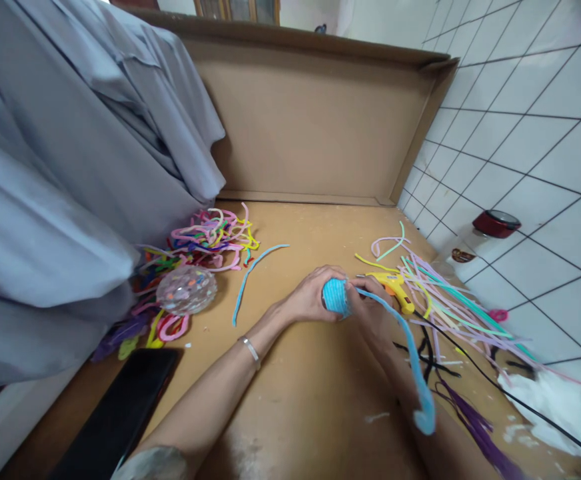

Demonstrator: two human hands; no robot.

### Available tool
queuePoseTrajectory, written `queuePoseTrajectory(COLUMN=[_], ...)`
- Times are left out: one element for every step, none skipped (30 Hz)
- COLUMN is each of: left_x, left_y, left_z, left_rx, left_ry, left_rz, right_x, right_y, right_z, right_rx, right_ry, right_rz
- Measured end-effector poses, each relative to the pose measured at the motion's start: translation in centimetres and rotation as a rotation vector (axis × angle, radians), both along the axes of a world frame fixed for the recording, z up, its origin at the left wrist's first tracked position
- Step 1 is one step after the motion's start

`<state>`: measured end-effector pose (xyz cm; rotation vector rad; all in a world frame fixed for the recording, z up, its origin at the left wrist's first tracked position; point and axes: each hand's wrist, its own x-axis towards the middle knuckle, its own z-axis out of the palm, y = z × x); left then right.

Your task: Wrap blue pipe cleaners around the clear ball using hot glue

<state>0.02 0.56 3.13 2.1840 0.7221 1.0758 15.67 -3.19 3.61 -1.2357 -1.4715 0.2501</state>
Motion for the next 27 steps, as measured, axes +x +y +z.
queuePoseTrajectory(left_x=[-0.01, -0.03, -0.04, -0.07, -0.1, -0.14, -0.19, -0.24, -0.29, -0.33, -0.37, -0.4, -0.41, -0.42, -0.41, -0.41, -0.4, -0.4, -0.41, -0.42, -0.44, -0.45, -0.47, -0.47, -0.47, -0.46, -0.45], left_y=[0.01, 0.02, 0.05, 0.09, 0.15, 0.21, 0.28, 0.35, 0.42, 0.48, 0.52, 0.54, 0.56, 0.55, 0.54, 0.53, 0.52, 0.51, 0.52, 0.53, 0.55, 0.58, 0.6, 0.63, 0.65, 0.66, 0.67], left_z=[0.05, 0.08, 0.07, 0.04, -0.02, -0.11, -0.2, -0.29, -0.37, -0.43, -0.48, -0.51, -0.53, -0.53, -0.52, -0.51, -0.5, -0.5, -0.5, -0.51, -0.53, -0.54, -0.56, -0.58, -0.59, -0.6, -0.61], left_rx=[-0.004, -0.008, -0.011, -0.014, -0.019, -0.029, -0.042, -0.057, -0.071, -0.083, -0.089, -0.09, -0.088, -0.085, -0.083, -0.083, -0.083, -0.084, -0.084, -0.082, -0.081, -0.08, -0.077, -0.072, -0.065, -0.057, -0.049], left_ry=[0.003, 0.005, 0.003, -0.004, -0.011, -0.017, -0.023, -0.026, -0.03, -0.033, -0.037, -0.041, -0.043, -0.043, -0.043, -0.041, -0.04, -0.041, -0.042, -0.045, -0.048, -0.049, -0.05, -0.05, -0.049, -0.048, -0.047], left_rz=[-0.004, -0.006, -0.007, -0.005, -0.003, -0.002, 0.001, 0.004, 0.007, 0.009, 0.01, 0.009, 0.007, 0.005, 0.005, 0.006, 0.006, 0.004, 0.001, -0.001, -0.003, -0.003, -0.003, -0.007, -0.011, -0.017, -0.021], right_x=[0.06, 0.13, 0.2, 0.27, 0.34, 0.4, 0.47, 0.54, 0.61, 0.67, 0.71, 0.74, 0.74, 0.72, 0.68, 0.64, 0.59, 0.55, 0.53, 0.54, 0.57, 0.62, 0.69, 0.75, 0.81, 0.85, 0.86], right_y=[-0.07, -0.14, -0.21, -0.26, -0.3, -0.34, -0.38, -0.42, -0.45, -0.48, -0.5, -0.52, -0.53, -0.53, -0.52, -0.51, -0.5, -0.49, -0.47, -0.45, -0.44, -0.42, -0.39, -0.37, -0.34, -0.3, -0.27], right_z=[0.02, 0.02, 0.01, 0.01, 0.03, 0.06, 0.12, 0.18, 0.24, 0.29, 0.31, 0.3, 0.25, 0.18, 0.09, -0.02, -0.11, -0.2, -0.26, -0.31, -0.34, -0.37, -0.39, -0.43, -0.47, -0.53, -0.58], right_rx=[-0.007, -0.017, -0.029, -0.043, -0.053, -0.059, -0.065, -0.069, -0.071, -0.069, -0.067, -0.067, -0.063, -0.062, -0.066, -0.074, -0.083, -0.09, -0.1, -0.108, -0.109, -0.11, -0.105, -0.095, -0.084, -0.072, -0.058], right_ry=[0.016, 0.031, 0.044, 0.054, 0.06, 0.061, 0.059, 0.053, 0.048, 0.047, 0.049, 0.054, 0.063, 0.074, 0.085, 0.095, 0.104, 0.114, 0.121, 0.123, 0.119, 0.107, 0.093, 0.08, 0.071, 0.066, 0.061], right_rz=[0.001, -0.002, -0.008, -0.016, -0.022, -0.025, -0.019, -0.008, 0.007, 0.02, 0.033, 0.044, 0.052, 0.058, 0.066, 0.074, 0.085, 0.095, 0.104, 0.11, 0.112, 0.112, 0.112, 0.112, 0.113, 0.115, 0.119])
